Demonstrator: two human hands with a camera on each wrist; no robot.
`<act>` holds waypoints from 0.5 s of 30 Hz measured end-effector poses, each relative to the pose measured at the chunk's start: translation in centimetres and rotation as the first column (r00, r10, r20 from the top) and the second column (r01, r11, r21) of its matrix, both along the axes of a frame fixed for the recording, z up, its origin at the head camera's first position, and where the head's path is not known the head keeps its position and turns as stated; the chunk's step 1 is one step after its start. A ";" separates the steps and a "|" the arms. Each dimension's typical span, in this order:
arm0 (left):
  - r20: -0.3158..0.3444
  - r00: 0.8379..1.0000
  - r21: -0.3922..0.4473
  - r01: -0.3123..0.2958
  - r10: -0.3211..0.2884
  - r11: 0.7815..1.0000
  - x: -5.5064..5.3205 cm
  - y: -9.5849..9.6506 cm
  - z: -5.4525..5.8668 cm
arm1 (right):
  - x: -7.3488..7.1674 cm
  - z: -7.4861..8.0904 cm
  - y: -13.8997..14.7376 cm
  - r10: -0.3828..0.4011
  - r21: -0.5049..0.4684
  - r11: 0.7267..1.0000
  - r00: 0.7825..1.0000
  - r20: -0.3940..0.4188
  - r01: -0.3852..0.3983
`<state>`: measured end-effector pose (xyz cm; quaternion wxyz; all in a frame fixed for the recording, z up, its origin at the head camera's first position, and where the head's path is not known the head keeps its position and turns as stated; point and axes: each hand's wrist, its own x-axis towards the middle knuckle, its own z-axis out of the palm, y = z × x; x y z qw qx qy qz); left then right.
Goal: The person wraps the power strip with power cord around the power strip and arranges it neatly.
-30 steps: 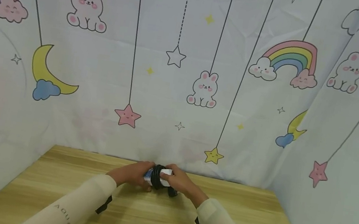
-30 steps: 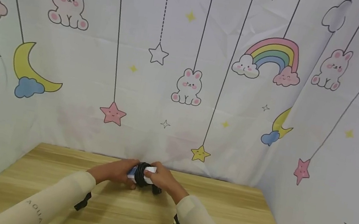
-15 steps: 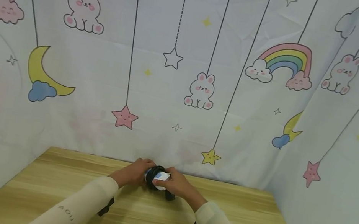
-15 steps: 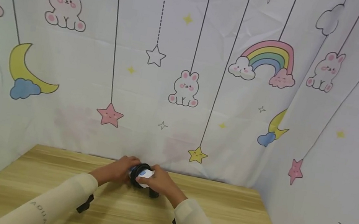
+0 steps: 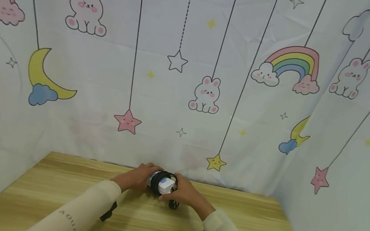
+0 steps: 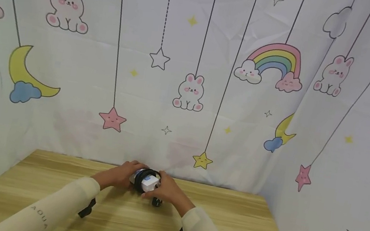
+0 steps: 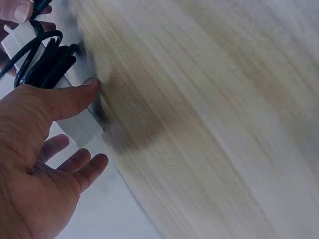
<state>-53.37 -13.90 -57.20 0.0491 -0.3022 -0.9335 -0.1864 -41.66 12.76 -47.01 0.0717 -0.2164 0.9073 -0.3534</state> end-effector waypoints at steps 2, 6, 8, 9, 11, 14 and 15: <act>-0.006 1.000 -0.001 -0.003 0.002 1.000 0.3 0.0 0.3 | 0.0 0.0 0.1 -0.028 0.000 1.000 1.000 0.012 0.028; -0.024 1.000 -0.001 0.007 -0.007 1.000 0.3 -0.3 0.3 | 0.1 0.2 0.2 -0.054 0.013 0.998 0.998 0.018 0.054; -0.021 1.000 -0.002 0.019 -0.019 1.000 0.2 -0.5 0.1 | 0.1 0.2 0.2 -0.040 0.018 0.999 0.999 0.009 0.040; -0.017 0.999 -0.005 0.032 -0.032 0.999 0.2 -0.7 0.1 | 0.0 0.2 0.3 -0.031 0.023 0.999 1.000 0.003 0.031; 0.024 0.999 -0.008 0.031 -0.031 0.999 1.6 -0.5 1.3 | -0.1 0.3 0.5 -0.011 0.042 0.999 1.000 -0.018 0.012; 0.150 0.989 0.017 -0.012 0.009 1.000 5.3 0.3 5.0 | -0.3 0.5 0.9 0.016 0.047 0.999 1.000 -0.004 -0.016; 0.185 0.982 0.022 -0.032 0.028 0.999 6.5 0.7 6.3 | -0.4 0.6 1.1 0.023 0.041 0.999 1.000 0.015 -0.024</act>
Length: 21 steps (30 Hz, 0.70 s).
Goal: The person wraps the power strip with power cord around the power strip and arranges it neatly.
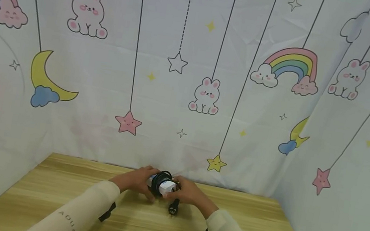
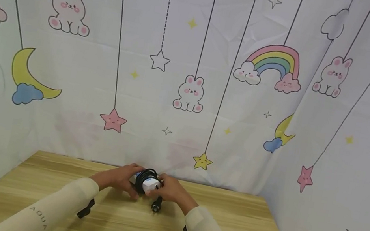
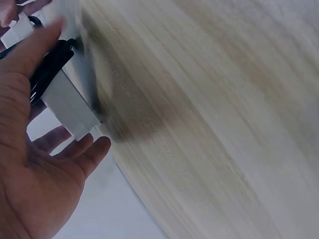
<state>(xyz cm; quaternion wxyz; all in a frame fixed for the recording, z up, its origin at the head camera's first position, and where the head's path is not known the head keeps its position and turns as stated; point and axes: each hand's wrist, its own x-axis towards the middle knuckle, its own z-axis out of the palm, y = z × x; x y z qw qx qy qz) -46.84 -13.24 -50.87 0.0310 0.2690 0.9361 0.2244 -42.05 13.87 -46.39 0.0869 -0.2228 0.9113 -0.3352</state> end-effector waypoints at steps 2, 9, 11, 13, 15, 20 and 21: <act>0.072 0.996 0.013 -0.062 0.061 0.998 2.4 0.8 2.4 | -0.3 0.3 0.4 0.006 -0.016 1.000 0.999 0.044 -0.005; 0.106 0.988 0.002 -0.112 0.111 0.994 3.7 1.2 3.9 | -1.4 2.0 2.0 0.006 0.075 0.997 0.998 -0.061 -0.001; 0.117 0.988 0.017 -0.105 0.102 0.994 3.5 1.0 3.9 | -1.7 2.4 2.3 -0.005 0.099 0.995 0.990 -0.140 0.019; 0.132 0.987 0.033 -0.096 0.091 0.995 3.4 0.6 3.8 | -1.9 2.6 2.3 -0.030 0.088 0.995 0.982 -0.184 0.047; 0.147 0.985 0.049 -0.093 0.085 0.994 3.4 0.3 3.9 | -2.0 2.4 2.1 -0.049 0.051 0.997 0.982 -0.181 0.059; 0.166 0.984 0.057 -0.082 0.072 0.995 3.5 0.2 3.9 | -1.8 0.6 1.1 -0.030 -0.034 0.999 0.993 -0.114 0.026; 0.170 0.983 0.057 -0.084 0.073 0.995 3.4 0.3 3.8 | -1.8 0.2 1.0 -0.022 -0.038 0.999 0.993 -0.118 0.018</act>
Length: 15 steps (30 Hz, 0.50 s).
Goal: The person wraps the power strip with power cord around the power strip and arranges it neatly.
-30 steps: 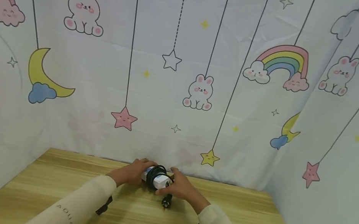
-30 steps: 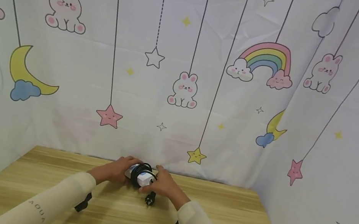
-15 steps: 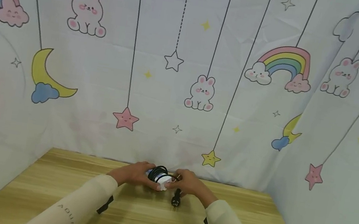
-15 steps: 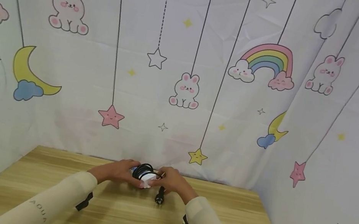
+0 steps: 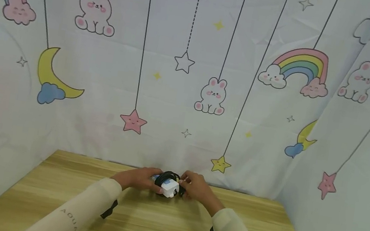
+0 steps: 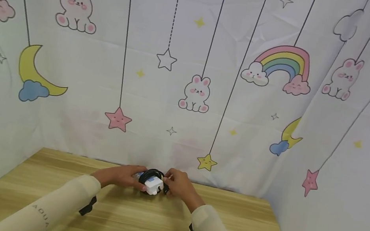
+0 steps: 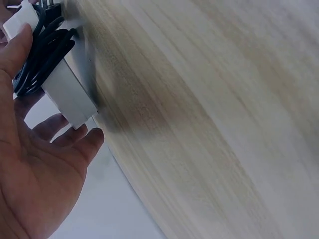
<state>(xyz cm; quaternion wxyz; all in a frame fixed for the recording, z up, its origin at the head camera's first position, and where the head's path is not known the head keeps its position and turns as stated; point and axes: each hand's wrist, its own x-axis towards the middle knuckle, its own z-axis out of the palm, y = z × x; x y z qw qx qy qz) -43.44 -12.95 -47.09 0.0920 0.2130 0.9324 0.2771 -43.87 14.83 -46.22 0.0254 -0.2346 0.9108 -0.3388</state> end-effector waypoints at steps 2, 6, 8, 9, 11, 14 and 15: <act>0.003 1.000 0.003 0.002 -0.002 1.000 0.1 0.0 0.0 | 0.0 -0.5 -0.4 0.016 0.030 0.999 0.999 -0.052 -0.014; 0.030 1.000 0.023 -0.011 0.010 1.000 0.4 0.1 0.1 | -0.2 -0.8 -0.8 0.066 0.176 0.984 0.984 -0.163 -0.037; 0.043 0.999 0.037 -0.007 0.006 0.999 0.5 0.1 0.2 | -0.1 -0.8 -0.9 0.082 0.253 0.967 0.977 -0.198 -0.030; 0.047 0.999 0.044 -0.005 0.003 0.999 0.6 0.2 0.2 | -0.1 -0.8 -0.9 0.082 0.296 0.955 0.971 -0.225 -0.012; 0.050 0.999 0.055 0.003 -0.006 0.999 0.6 0.2 0.2 | -0.1 -0.8 -0.9 0.073 0.374 0.926 0.957 -0.281 0.039; 0.036 0.999 0.050 0.014 -0.016 0.999 0.5 0.3 0.3 | -0.1 -1.1 -0.9 0.072 0.434 0.897 0.937 -0.341 0.089; 0.028 0.999 0.043 0.015 -0.016 0.999 0.4 0.3 0.3 | -0.2 -1.1 -1.0 0.077 0.434 0.896 0.934 -0.349 0.088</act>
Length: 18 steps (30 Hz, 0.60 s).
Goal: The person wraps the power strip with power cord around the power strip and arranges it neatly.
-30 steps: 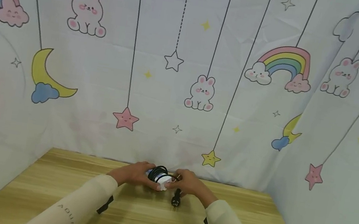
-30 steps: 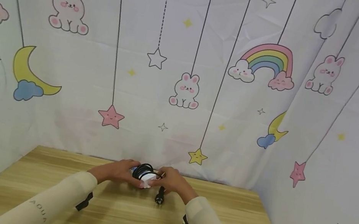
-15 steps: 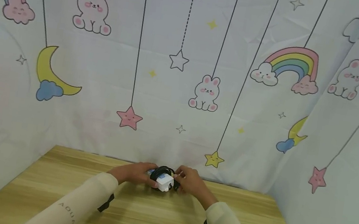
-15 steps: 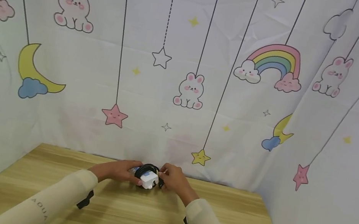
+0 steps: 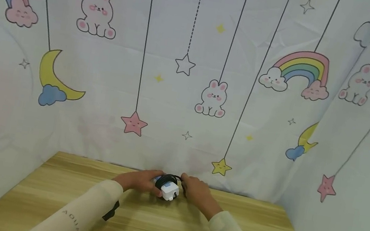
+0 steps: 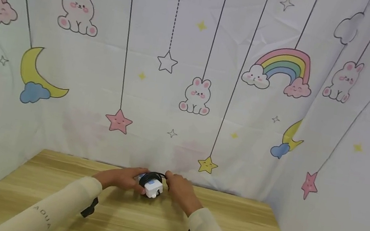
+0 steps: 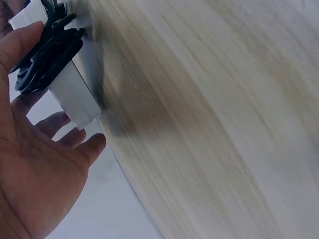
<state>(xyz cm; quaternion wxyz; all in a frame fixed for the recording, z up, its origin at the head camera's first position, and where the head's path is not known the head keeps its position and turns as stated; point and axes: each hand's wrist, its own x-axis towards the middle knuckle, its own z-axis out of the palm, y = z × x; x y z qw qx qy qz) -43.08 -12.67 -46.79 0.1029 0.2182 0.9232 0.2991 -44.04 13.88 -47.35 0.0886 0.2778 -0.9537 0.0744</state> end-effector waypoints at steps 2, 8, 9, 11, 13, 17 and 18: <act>-0.015 1.000 -0.016 0.003 -0.003 1.000 -0.2 0.2 0.0 | 0.1 -0.1 0.1 0.025 -0.045 0.999 1.000 0.019 -0.024; -0.065 0.998 -0.028 0.014 -0.016 1.000 -0.6 0.4 -0.1 | 0.6 0.2 0.2 0.104 -0.194 0.977 0.992 0.069 -0.089; -0.070 0.997 -0.023 0.018 -0.019 1.000 -0.7 0.4 -0.1 | 0.7 0.2 0.2 0.115 -0.206 0.974 0.991 0.062 -0.100; -0.074 0.997 -0.019 0.017 -0.018 1.000 -0.6 0.3 -0.2 | 0.8 0.3 0.1 0.117 -0.233 0.967 0.992 0.045 -0.103; -0.070 0.997 -0.014 0.016 -0.017 1.000 -0.6 0.3 -0.3 | 0.9 0.4 0.0 0.096 -0.274 0.958 0.995 0.014 -0.089; -0.040 0.999 -0.015 0.010 -0.011 1.000 -0.4 0.3 -0.5 | 1.1 0.7 -0.4 0.022 -0.360 0.932 0.999 -0.038 -0.034; -0.034 0.999 -0.018 0.011 -0.012 1.000 -0.4 0.4 -0.4 | 1.1 0.9 -0.5 0.020 -0.376 0.926 0.999 -0.044 -0.035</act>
